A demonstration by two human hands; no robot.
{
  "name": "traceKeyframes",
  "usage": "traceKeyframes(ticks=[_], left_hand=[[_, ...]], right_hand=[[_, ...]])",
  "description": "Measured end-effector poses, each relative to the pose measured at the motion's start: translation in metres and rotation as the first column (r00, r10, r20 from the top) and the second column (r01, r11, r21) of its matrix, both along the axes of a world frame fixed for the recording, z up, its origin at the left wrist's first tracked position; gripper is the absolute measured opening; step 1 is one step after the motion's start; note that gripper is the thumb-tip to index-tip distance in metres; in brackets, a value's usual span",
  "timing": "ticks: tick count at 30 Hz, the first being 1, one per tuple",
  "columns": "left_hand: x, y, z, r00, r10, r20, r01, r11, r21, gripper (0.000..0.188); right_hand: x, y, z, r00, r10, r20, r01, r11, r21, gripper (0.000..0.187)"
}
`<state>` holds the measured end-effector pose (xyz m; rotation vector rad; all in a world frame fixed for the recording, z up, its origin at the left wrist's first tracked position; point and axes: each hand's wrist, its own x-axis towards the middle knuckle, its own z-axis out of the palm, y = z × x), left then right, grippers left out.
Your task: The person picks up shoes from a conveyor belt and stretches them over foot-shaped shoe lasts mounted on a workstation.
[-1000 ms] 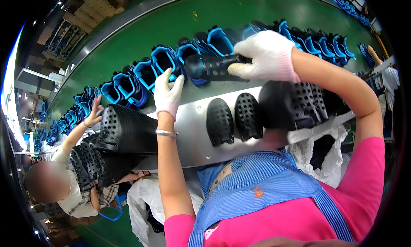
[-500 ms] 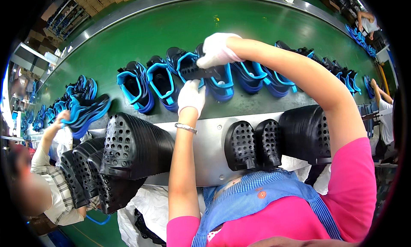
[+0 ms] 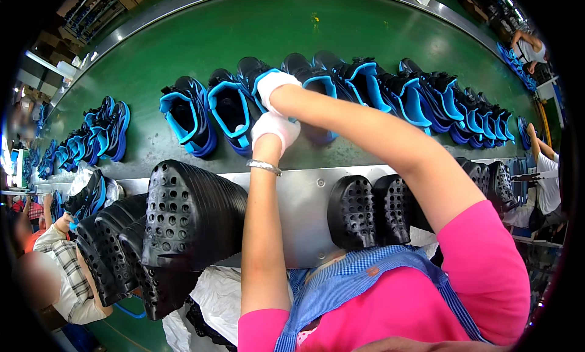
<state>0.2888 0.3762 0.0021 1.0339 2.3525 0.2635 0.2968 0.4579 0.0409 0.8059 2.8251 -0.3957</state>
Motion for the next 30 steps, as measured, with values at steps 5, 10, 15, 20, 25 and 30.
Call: traceKeyframes(ticks=[5,10,15,20,25,30], left_hand=[[-0.012,-0.004,-0.023,0.995,-0.097,-0.038,0.096,0.995,-0.023,0.040],[-0.011,0.016,-0.017,0.986,-0.128,-0.108,0.123,0.991,-0.048,0.039],[-0.015,0.005,-0.006,0.999,0.042,0.020,-0.041,0.998,-0.050,0.042],[-0.006,-0.014,0.011,0.978,-0.034,-0.204,0.019,0.997,-0.075,0.042],[0.068,-0.032,0.049,0.811,0.216,-0.543,-0.066,0.957,0.283,0.040],[0.105,-0.072,0.040,0.906,0.206,-0.371,0.056,0.809,0.586,0.040]], right_hand=[[-0.029,0.003,-0.027,0.999,-0.036,-0.037,0.033,0.997,-0.076,0.027],[-0.048,0.036,-0.065,0.974,-0.131,-0.184,0.118,0.990,-0.079,0.032],[0.002,0.018,0.008,0.990,0.114,-0.083,-0.128,0.973,-0.191,0.043],[0.113,-0.016,0.093,0.926,0.372,0.063,-0.361,0.923,-0.137,0.037],[0.251,-0.059,0.127,0.883,0.418,0.216,-0.392,0.907,-0.153,0.035],[0.314,-0.080,0.099,0.877,0.442,0.189,-0.427,0.897,-0.117,0.051]])
